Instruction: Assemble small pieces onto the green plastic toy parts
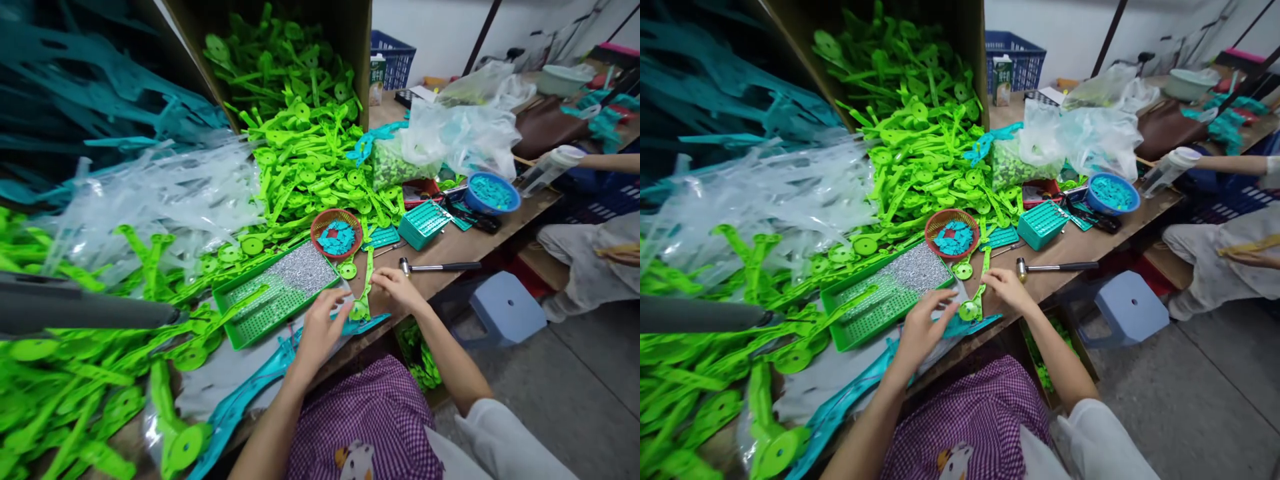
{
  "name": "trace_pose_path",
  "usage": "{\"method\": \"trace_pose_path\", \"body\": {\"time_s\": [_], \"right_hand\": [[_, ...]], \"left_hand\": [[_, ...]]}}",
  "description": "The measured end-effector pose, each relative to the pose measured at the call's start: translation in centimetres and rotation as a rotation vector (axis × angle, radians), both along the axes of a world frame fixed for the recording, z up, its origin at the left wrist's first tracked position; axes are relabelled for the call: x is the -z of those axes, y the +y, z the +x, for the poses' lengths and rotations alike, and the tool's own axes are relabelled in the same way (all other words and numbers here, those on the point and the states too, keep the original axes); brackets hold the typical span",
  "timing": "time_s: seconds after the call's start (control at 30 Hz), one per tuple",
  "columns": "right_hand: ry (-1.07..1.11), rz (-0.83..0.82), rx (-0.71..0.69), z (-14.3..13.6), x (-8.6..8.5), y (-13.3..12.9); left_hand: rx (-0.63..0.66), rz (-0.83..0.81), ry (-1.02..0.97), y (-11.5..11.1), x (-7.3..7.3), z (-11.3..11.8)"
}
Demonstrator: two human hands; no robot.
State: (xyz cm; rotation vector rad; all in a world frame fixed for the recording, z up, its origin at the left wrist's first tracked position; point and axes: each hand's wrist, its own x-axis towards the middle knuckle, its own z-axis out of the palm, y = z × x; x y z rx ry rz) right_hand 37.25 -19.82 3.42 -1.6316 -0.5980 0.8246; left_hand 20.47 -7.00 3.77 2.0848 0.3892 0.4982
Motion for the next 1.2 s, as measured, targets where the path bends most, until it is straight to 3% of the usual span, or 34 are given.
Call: {"method": "trace_pose_path", "body": {"time_s": [0.07, 0.13, 0.23, 0.37, 0.47, 0.53, 0.63, 0.73, 0.87, 1.03, 1.13, 1.2], "right_hand": [[-0.064, 0.0, -0.106, -1.4, -0.1, -0.4], [-0.062, 0.002, -0.179, -2.3, -0.2, -0.7], [-0.039, 0.018, -0.181, -2.7, -0.1, -1.1], [-0.163, 0.073, -0.021, -3.7, 0.0, -1.3], [-0.339, 0.005, 0.106, -5.1, -0.3, -1.4], [-0.449, -0.04, 0.092, -5.6, -0.9, -1.7], [-0.459, -0.002, 0.032, -5.1, -2.0, -2.4], [-0.427, 0.115, 0.054, -4.1, -3.3, -2.8], [-0.394, 0.209, -0.044, -3.4, -4.3, -2.1], [-0.173, 0.167, -0.151, -2.6, -3.6, -1.4], [-0.035, 0.135, -0.221, -2.1, -2.7, -1.4], [-0.012, 0.127, -0.188, -2.1, -2.1, -1.5]], "left_hand": [[-0.019, -0.074, 0.013, 0.2, -0.6, 1.9], [0.05, -0.183, 0.049, 0.1, -0.7, 3.7], [0.138, -0.394, 0.085, -0.6, -0.2, 5.3], [-0.011, -0.687, 0.082, -1.5, 0.4, 5.3], [-0.095, -0.886, 0.13, -1.7, 0.3, 4.9], [-0.118, -0.947, 0.14, -1.6, -0.1, 4.7], [-0.07, -1.02, 0.137, -1.1, -1.1, 4.1], [0.087, -1.106, 0.223, -0.7, -2.1, 3.6], [0.184, -1.176, 0.295, -0.5, -2.7, 3.4], [0.273, -1.187, 0.383, 0.3, -2.7, 3.2], [0.327, -1.074, 0.411, 1.2, -2.4, 3.1], [0.352, -0.883, 0.409, 1.7, -2.4, 3.1]]}}
